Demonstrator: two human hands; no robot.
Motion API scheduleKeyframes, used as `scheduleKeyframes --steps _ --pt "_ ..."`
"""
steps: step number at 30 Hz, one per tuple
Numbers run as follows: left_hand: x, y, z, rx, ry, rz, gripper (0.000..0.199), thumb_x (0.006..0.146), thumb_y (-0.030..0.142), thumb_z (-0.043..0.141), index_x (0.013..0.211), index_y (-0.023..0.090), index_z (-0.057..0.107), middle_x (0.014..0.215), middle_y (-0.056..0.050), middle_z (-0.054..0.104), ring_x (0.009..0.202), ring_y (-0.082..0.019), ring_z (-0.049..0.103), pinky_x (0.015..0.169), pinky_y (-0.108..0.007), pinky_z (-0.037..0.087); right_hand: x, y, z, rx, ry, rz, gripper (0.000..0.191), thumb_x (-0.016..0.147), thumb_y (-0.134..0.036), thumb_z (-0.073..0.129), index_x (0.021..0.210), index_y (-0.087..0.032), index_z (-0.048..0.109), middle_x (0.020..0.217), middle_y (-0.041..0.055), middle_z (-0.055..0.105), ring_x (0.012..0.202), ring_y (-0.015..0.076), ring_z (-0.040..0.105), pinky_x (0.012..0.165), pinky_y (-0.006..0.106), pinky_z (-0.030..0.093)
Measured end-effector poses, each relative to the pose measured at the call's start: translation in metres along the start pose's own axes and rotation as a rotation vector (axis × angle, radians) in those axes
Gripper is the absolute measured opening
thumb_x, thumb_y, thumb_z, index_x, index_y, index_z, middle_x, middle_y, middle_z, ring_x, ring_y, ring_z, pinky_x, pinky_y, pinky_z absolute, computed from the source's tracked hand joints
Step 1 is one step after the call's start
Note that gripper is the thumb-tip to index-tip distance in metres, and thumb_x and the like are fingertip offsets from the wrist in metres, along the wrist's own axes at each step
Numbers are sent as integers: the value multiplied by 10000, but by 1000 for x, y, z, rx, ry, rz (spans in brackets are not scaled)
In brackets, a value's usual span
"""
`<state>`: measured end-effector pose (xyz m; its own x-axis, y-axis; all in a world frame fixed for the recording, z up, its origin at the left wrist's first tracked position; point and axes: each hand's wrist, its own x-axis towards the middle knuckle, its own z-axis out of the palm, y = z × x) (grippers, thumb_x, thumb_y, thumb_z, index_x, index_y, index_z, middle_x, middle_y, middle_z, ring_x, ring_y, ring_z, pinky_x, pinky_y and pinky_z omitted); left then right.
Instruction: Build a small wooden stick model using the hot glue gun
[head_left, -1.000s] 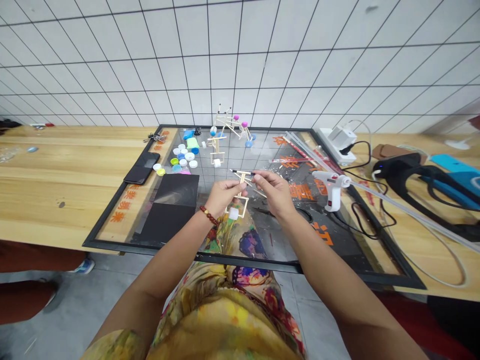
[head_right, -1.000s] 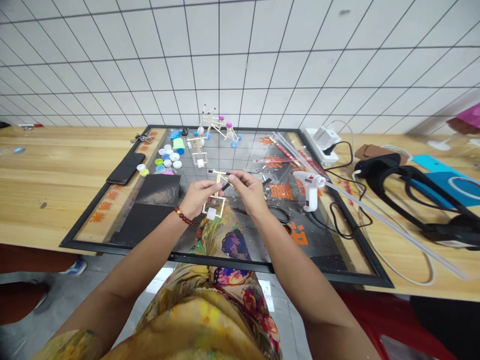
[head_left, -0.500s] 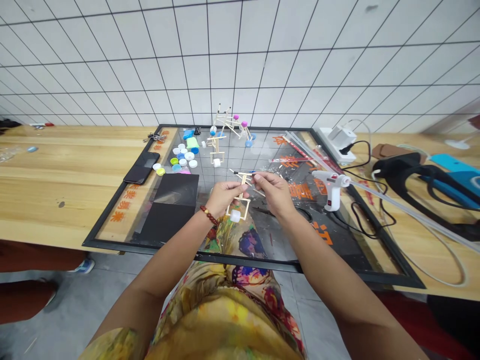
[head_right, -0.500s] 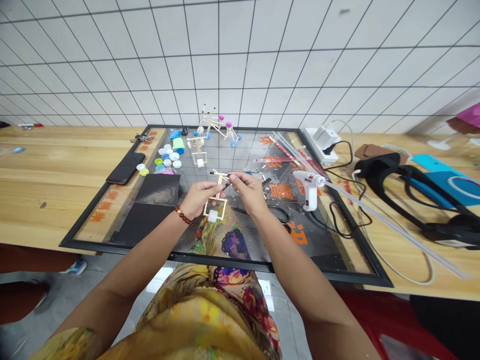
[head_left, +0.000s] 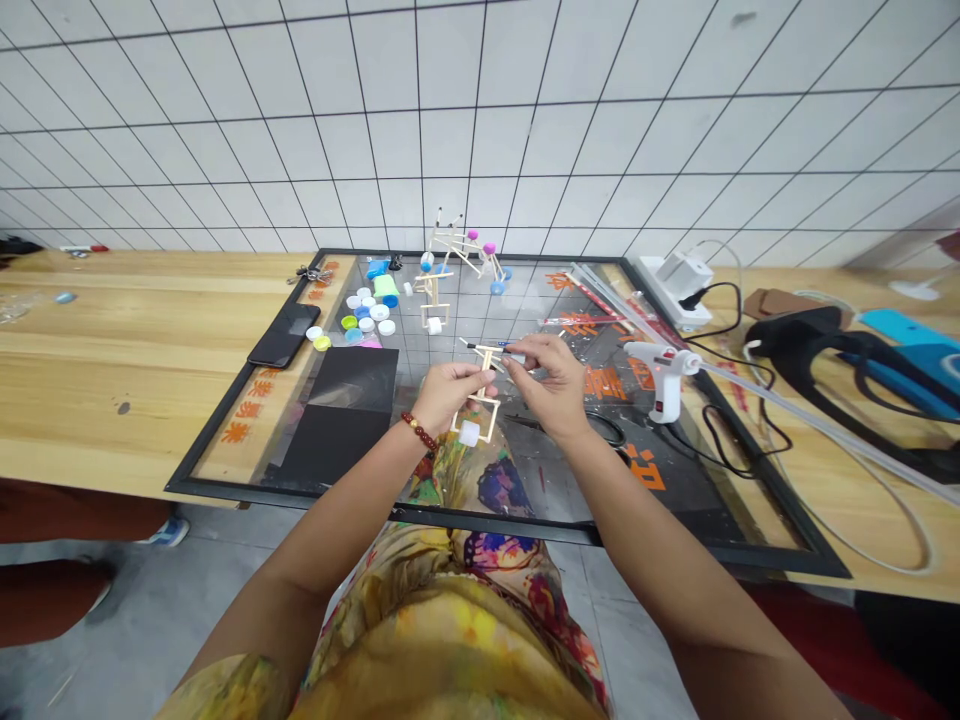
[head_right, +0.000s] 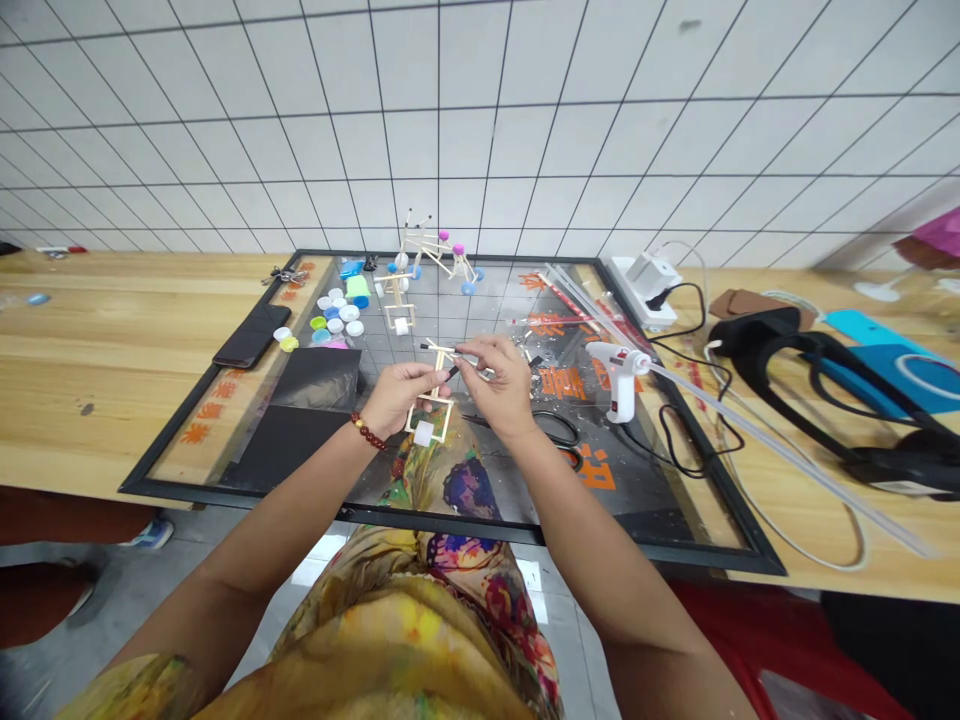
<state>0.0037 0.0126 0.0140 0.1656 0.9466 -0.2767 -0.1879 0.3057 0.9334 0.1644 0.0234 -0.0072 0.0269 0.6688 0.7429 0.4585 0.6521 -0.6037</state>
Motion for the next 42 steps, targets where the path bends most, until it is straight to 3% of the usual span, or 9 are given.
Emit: scheduleKeyframes --steps 6,14,22,28,31,36,42 --pt "1 -3 0 11 -22 -1 166 726 223 789 759 82 707 603 -48 686 465 -87 580 407 -179 413 -1 -1 0 -20 22 -56 111 834 -184 659 889 -241 737 858 34 657 713 141 603 623 294 494" --pt "1 -5 0 2 -46 3 278 651 294 846 754 81 702 608 -56 688 512 -110 615 407 -178 417 -1 -1 -2 -80 23 -35 90 837 -203 641 834 -237 724 860 34 656 752 158 623 649 307 504" --pt "1 -7 -1 18 -62 38 284 642 319 847 735 92 704 620 -61 691 535 -115 629 428 -180 439 0 0 -3 20 -47 131 111 857 -311 612 790 -225 630 836 32 629 816 186 573 773 347 473" --pt "3 -9 -3 19 -50 42 261 684 312 820 784 97 713 653 -63 705 517 -110 624 423 -185 433 0 12 1 332 110 412 186 824 -388 650 801 -207 612 713 -20 540 674 135 496 673 283 416" --pt "3 -8 -2 6 -48 40 249 689 296 817 782 92 710 643 -62 701 543 -124 640 435 -193 442 1 11 0 291 149 407 197 850 -395 638 797 -206 660 713 -17 562 692 138 521 712 293 425" --pt "0 -5 0 -6 -34 29 224 697 269 813 765 86 705 631 -60 696 534 -115 628 438 -189 442 1 5 -2 157 113 304 188 866 -383 629 883 -222 725 915 36 690 917 192 614 871 360 462" --pt "1 -5 0 0 -21 27 209 701 266 810 767 92 715 633 -59 698 514 -102 610 437 -186 440 -2 9 3 253 78 464 314 856 -496 609 931 -218 734 862 39 713 801 180 624 742 335 491"
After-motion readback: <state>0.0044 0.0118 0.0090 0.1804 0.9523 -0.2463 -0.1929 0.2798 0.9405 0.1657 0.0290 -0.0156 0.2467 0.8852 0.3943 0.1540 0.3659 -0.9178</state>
